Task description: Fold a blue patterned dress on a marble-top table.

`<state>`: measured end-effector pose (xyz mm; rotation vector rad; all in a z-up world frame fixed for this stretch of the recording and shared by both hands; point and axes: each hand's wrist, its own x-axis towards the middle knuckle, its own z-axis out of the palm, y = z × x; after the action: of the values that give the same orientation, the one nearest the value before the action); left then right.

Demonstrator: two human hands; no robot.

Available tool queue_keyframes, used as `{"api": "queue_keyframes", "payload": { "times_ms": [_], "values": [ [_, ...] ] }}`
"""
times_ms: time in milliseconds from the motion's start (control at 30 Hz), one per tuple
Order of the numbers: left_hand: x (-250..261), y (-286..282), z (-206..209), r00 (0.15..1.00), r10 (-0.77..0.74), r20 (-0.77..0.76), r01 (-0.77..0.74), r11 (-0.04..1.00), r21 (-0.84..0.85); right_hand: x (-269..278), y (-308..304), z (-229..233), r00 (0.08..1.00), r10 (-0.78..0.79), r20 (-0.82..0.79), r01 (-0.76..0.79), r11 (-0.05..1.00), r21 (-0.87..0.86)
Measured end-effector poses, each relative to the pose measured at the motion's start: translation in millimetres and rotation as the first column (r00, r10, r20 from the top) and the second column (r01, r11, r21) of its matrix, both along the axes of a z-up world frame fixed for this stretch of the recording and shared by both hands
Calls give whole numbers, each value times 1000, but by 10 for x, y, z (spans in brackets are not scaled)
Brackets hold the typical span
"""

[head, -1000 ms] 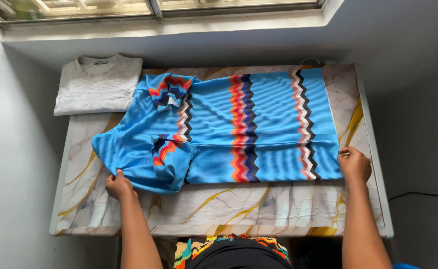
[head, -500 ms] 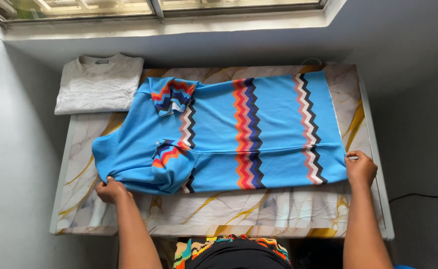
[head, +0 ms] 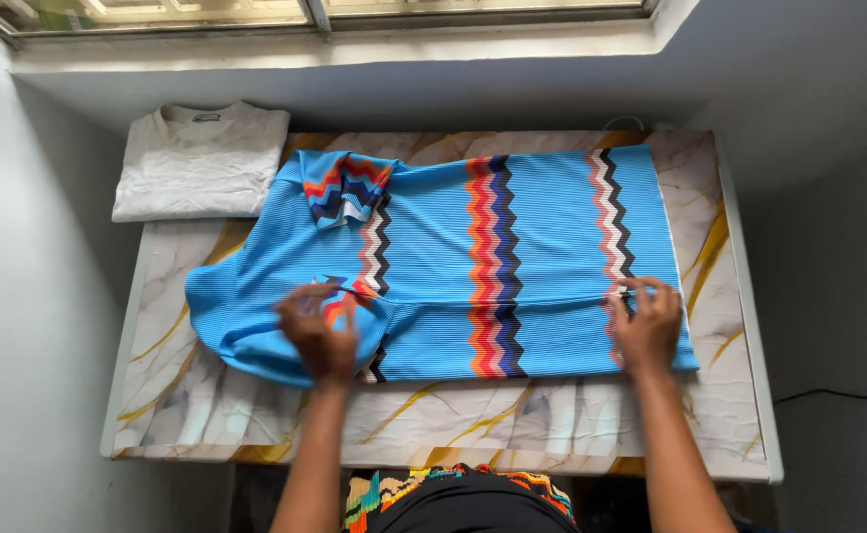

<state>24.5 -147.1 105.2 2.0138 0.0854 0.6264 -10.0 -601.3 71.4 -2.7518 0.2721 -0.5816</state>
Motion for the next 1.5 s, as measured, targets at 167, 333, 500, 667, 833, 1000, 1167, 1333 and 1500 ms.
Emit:
{"api": "queue_keyframes", "payload": {
  "times_ms": [167, 333, 500, 667, 833, 1000, 1167, 1333, 1500],
  "values": [
    [-382, -410, -278, 952, -273, -135, 297, 729, 617, -15, 231, -73, 999, 43, 8, -42, 996, -80],
    [-426, -208, -410, 964, -187, -187, 265, 703, 660, -134, 174, -258, 997, 29, 69, -26, 998, -50],
    [-353, 30, -387, 955, -146, -258, 287, 670, 685, -278, 263, -345, 1000, 28, -3, -28, 999, -31],
    [-197, -105, -448, 933, -26, -360, 277, 692, 667, -222, 336, -258, 1000, 8, -17, -8, 1000, -7],
    [72, -450, -420, 947, -250, -202, 316, 604, 732, 18, 329, -187, 997, 78, -12, -78, 997, -14],
    [517, -586, -667, 928, -236, -289, 373, 625, 685, 389, 265, -175, 989, 112, -93, -117, 992, -52],
    [1111, -516, -734, 944, -151, -295, 320, 640, 698, 802, 88, -296, 999, 34, -41, -38, 994, -98],
    [1720, -483, -599, 963, -120, -240, 260, 637, 725, 1274, -24, -209, 999, 30, -31, -33, 994, -108],
    [2202, -525, -385, 982, -13, -187, 153, 627, 764, 1759, -233, -170, 997, -10, -76, -2, 988, -155]
  ]
}}
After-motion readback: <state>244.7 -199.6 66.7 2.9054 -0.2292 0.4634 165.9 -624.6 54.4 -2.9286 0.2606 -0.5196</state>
